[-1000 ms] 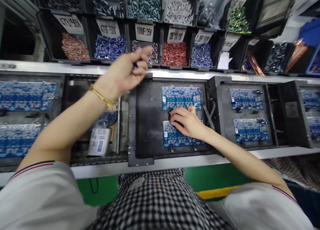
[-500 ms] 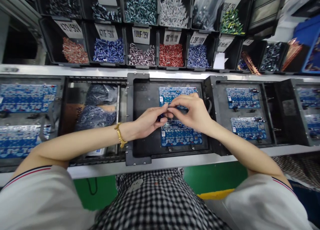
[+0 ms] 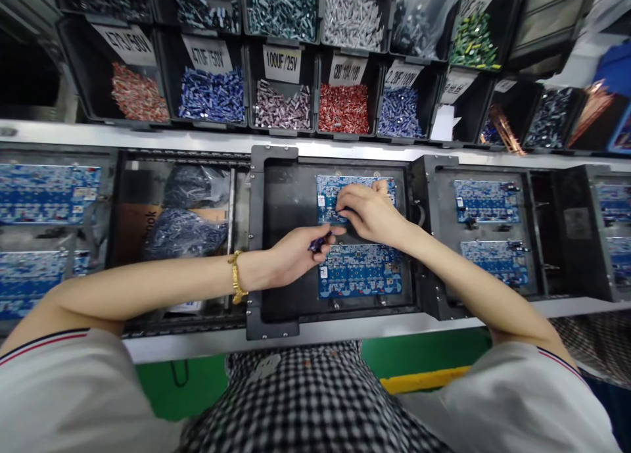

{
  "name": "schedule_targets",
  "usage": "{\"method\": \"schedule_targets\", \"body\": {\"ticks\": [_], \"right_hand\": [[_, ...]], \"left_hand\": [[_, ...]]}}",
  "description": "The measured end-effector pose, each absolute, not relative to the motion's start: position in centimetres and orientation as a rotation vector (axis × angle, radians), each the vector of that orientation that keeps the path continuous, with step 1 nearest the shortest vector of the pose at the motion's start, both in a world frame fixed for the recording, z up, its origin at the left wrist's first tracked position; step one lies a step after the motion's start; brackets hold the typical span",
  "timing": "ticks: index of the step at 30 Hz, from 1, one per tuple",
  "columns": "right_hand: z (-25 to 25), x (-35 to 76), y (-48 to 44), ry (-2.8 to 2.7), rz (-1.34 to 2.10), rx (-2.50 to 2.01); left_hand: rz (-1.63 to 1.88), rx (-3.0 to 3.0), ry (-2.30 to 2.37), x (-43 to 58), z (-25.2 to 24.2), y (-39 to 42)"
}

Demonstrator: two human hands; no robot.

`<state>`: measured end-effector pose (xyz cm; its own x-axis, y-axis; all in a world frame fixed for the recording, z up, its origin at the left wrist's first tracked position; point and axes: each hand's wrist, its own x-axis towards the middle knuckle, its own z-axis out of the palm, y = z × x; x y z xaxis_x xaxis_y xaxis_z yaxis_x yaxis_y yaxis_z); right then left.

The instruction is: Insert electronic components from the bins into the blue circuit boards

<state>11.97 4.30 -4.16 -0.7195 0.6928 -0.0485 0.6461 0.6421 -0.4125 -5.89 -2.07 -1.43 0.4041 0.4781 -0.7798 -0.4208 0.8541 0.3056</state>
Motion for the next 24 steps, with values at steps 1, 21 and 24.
{"method": "schedule_targets", "body": {"ticks": [1, 21, 24], "right_hand": [[-4.2, 11.9, 4.2, -2.753, 0.59, -1.124], [-2.9, 12.0, 3.1, -2.603, 0.696, -1.173], [-1.2, 12.1, 2.4, -2.459, 0.981, -1.15]], "left_hand": [[0.57, 0.056, 1.012, -5.8, -1.4, -2.1], [0.592, 0.069, 1.082, -4.7, -1.6, -2.1], [0.633, 0.18, 1.058, -4.2, -1.3, -2.1]]}}
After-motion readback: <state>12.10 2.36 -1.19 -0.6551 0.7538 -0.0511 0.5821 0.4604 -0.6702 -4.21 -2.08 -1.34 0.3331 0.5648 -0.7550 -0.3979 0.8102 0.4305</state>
